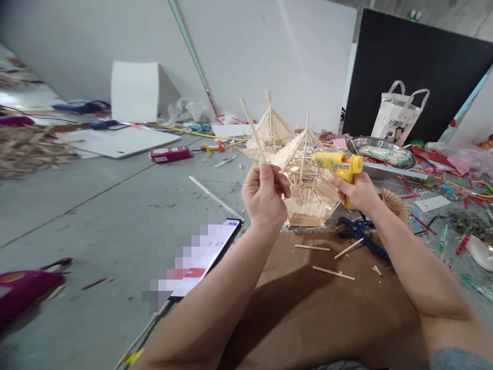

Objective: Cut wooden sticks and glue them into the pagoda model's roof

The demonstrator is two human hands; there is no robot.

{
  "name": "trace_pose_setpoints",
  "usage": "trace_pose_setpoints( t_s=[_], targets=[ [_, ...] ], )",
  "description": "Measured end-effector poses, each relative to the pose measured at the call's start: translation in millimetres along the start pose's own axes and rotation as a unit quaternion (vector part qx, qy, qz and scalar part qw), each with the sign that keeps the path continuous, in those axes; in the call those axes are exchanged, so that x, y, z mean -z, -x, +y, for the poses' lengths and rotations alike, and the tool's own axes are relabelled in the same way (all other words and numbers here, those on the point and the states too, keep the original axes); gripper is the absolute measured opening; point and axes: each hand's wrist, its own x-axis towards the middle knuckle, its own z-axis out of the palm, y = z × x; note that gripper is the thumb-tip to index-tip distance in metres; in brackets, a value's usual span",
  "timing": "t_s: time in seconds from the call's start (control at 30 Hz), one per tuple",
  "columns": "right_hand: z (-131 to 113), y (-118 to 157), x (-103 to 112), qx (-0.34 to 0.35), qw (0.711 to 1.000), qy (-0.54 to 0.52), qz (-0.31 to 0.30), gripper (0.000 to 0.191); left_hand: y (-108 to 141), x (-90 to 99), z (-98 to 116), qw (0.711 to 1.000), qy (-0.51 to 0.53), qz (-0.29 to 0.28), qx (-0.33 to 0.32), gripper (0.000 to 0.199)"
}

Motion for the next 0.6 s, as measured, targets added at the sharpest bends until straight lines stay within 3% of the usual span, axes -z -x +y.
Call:
trace_pose_setpoints(
  t_s=[0.6],
  targets=[
    [10.4,4.3,3.8,0.017,0.999,0.034,-0.027,0.036,-0.5,-0.3,1.0,1.0,0.002,-0.003,-0.003,0.03]
  ],
)
